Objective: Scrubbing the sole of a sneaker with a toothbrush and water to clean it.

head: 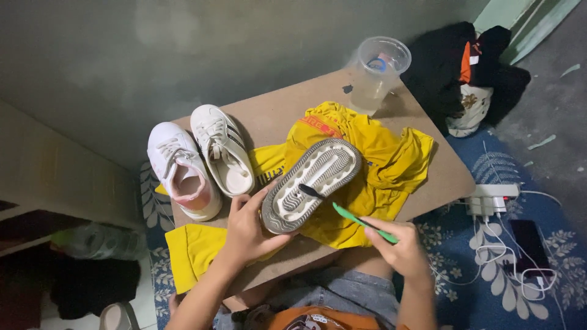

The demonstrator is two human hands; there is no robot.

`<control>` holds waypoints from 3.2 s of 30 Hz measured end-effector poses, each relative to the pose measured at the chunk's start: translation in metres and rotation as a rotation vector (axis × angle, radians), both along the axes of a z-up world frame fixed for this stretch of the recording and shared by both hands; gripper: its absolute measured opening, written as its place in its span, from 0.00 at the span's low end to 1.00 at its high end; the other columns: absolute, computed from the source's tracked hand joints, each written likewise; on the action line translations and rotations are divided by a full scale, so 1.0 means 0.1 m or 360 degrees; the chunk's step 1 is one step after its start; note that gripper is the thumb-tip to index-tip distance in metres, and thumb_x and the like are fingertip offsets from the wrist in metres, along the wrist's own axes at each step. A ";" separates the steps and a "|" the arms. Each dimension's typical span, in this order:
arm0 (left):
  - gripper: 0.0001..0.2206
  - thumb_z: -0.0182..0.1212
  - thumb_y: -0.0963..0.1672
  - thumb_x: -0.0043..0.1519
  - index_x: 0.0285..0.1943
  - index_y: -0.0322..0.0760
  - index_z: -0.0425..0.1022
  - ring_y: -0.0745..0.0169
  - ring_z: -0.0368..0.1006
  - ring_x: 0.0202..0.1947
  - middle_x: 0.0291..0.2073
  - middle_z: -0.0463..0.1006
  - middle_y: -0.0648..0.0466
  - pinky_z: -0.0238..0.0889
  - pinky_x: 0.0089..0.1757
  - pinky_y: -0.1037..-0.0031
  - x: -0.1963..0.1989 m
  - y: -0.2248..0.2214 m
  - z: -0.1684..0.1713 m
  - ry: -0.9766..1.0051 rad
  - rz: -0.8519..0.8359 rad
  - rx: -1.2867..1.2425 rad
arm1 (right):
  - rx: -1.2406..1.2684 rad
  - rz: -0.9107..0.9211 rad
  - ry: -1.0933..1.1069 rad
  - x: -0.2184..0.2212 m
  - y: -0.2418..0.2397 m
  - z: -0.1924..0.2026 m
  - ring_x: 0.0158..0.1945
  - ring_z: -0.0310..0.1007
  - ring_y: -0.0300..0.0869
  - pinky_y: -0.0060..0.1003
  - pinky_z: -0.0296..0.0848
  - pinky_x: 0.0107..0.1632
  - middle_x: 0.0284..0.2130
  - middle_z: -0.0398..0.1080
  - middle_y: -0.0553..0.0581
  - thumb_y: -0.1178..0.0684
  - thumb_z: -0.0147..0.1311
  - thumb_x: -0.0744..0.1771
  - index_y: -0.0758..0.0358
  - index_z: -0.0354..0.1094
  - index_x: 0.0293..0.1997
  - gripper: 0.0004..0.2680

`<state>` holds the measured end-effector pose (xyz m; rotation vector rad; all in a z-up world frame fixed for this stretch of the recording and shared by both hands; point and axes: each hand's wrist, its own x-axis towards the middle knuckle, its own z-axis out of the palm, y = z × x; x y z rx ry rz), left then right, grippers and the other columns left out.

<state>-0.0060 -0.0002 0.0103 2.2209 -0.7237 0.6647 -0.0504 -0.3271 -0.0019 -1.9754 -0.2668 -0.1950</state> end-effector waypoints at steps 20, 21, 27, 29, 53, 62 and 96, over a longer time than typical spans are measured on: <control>0.46 0.80 0.51 0.42 0.67 0.21 0.63 0.56 0.75 0.42 0.66 0.75 0.42 0.62 0.52 0.69 0.01 0.01 -0.01 0.0009 -0.0044 -0.0014 | -0.0829 -0.0659 -0.0749 -0.01 0.31 -0.16 0.13 0.61 0.33 0.22 0.55 0.13 0.22 0.77 0.58 0.69 0.63 0.62 0.74 0.77 0.49 0.12; 0.47 0.80 0.50 0.42 0.68 0.21 0.62 0.56 0.77 0.44 0.67 0.74 0.42 0.61 0.54 0.68 0.01 0.01 -0.02 0.0032 -0.0068 -0.0013 | -0.0828 -0.0697 -0.0751 -0.02 0.36 -0.03 0.13 0.64 0.34 0.23 0.56 0.14 0.25 0.79 0.61 0.70 0.64 0.61 0.77 0.77 0.48 0.12; 0.46 0.79 0.52 0.43 0.68 0.22 0.63 0.55 0.73 0.42 0.66 0.75 0.42 0.63 0.52 0.70 0.01 0.01 -0.04 0.0019 -0.0036 -0.0029 | -0.0460 -0.0168 -0.0630 -0.02 0.24 -0.37 0.12 0.59 0.29 0.19 0.55 0.12 0.14 0.72 0.46 0.62 0.61 0.63 0.65 0.79 0.46 0.09; 0.46 0.79 0.51 0.43 0.68 0.22 0.63 0.55 0.73 0.42 0.66 0.75 0.43 0.63 0.52 0.69 -0.01 0.00 0.02 0.0032 -0.0035 -0.0031 | -0.0527 -0.0332 -0.0612 0.01 0.29 -0.25 0.12 0.60 0.31 0.21 0.55 0.13 0.17 0.74 0.51 0.64 0.61 0.63 0.68 0.78 0.48 0.10; 0.46 0.78 0.51 0.44 0.70 0.24 0.62 0.56 0.74 0.43 0.64 0.77 0.45 0.61 0.54 0.68 -0.03 -0.01 0.06 0.0092 -0.0048 -0.0007 | -0.0592 -0.0427 -0.0693 0.00 0.29 -0.35 0.13 0.60 0.31 0.21 0.56 0.12 0.20 0.76 0.53 0.66 0.62 0.64 0.70 0.76 0.51 0.12; 0.45 0.78 0.50 0.45 0.70 0.24 0.61 0.55 0.76 0.45 0.63 0.77 0.43 0.59 0.55 0.66 0.00 0.01 0.00 0.0024 -0.0076 -0.0044 | -0.0483 -0.0354 -0.0588 0.01 0.29 -0.32 0.12 0.59 0.31 0.23 0.54 0.13 0.17 0.74 0.52 0.65 0.62 0.63 0.70 0.77 0.51 0.12; 0.45 0.78 0.50 0.45 0.69 0.24 0.61 0.55 0.79 0.51 0.64 0.77 0.44 0.58 0.56 0.66 0.03 0.01 0.01 0.0061 -0.0069 -0.0044 | -0.0926 -0.0442 -0.0976 0.18 0.13 -0.57 0.09 0.53 0.31 0.25 0.49 0.10 0.16 0.73 0.53 0.67 0.62 0.65 0.74 0.77 0.50 0.10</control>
